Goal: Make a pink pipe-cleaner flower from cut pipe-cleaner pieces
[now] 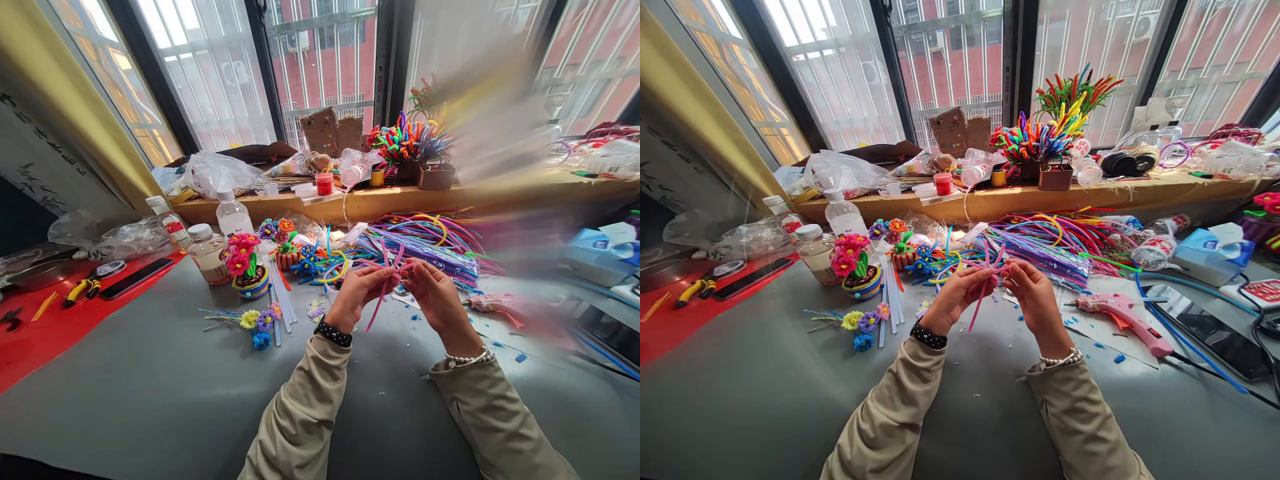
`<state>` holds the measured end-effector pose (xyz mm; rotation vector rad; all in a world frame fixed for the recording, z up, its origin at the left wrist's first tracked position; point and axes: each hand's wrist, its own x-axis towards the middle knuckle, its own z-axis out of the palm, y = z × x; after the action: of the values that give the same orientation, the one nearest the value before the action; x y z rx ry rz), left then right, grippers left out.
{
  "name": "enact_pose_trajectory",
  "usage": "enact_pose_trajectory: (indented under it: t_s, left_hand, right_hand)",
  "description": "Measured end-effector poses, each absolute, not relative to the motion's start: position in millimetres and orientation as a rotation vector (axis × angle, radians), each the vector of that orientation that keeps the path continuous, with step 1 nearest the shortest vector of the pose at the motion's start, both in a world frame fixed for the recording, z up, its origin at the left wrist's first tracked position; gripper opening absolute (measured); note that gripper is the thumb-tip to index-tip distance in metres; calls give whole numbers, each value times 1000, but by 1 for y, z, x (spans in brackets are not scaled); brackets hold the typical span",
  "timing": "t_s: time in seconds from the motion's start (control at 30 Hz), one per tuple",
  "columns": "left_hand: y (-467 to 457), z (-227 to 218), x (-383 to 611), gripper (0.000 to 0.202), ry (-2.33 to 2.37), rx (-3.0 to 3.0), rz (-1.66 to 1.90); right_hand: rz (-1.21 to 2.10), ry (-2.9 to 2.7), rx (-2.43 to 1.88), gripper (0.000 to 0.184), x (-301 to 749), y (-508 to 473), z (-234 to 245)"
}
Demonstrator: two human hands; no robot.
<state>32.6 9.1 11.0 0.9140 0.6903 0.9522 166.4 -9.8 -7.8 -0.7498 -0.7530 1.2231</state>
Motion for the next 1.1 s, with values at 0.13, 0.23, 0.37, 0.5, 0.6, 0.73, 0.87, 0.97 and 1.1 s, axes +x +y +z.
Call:
enact_pose_trajectory:
  t_s: [0.13, 0.23, 0.37, 0.5, 0.6, 0.73, 0.87, 0.97, 1.1]
  left_hand:
    - [9, 9, 33, 16, 655, 872, 897]
    - [9, 9, 34, 18, 630, 870, 879]
    - [8, 8, 36, 17, 645, 883, 886]
    - [6, 9, 38, 21, 667, 921, 893]
    - [6, 9, 38, 21, 662, 919, 905]
    - [7, 8, 37, 19, 661, 900, 944]
    - [8, 6, 37, 18, 693, 897, 988]
    - [9, 6, 37, 18, 695, 889, 1024]
    - [10, 6, 36, 18, 696, 874, 1027]
  right_hand:
    - [1136, -848, -745, 18, 165, -11, -9]
    - [1140, -894, -681, 19, 163, -10, -9]
    - [1178, -913, -661, 18, 162, -10, -9]
    - [1100, -945, -692, 17, 162, -10, -7]
    - [973, -974, -733, 14, 162, -11, -7]
    - [789, -1063, -818, 12, 163, -13, -7]
    - [577, -1228, -953, 11, 164, -18, -5]
    - [337, -1420, -1035, 12, 166, -21, -5]
    - [25, -1636, -1098, 15, 170, -21, -6]
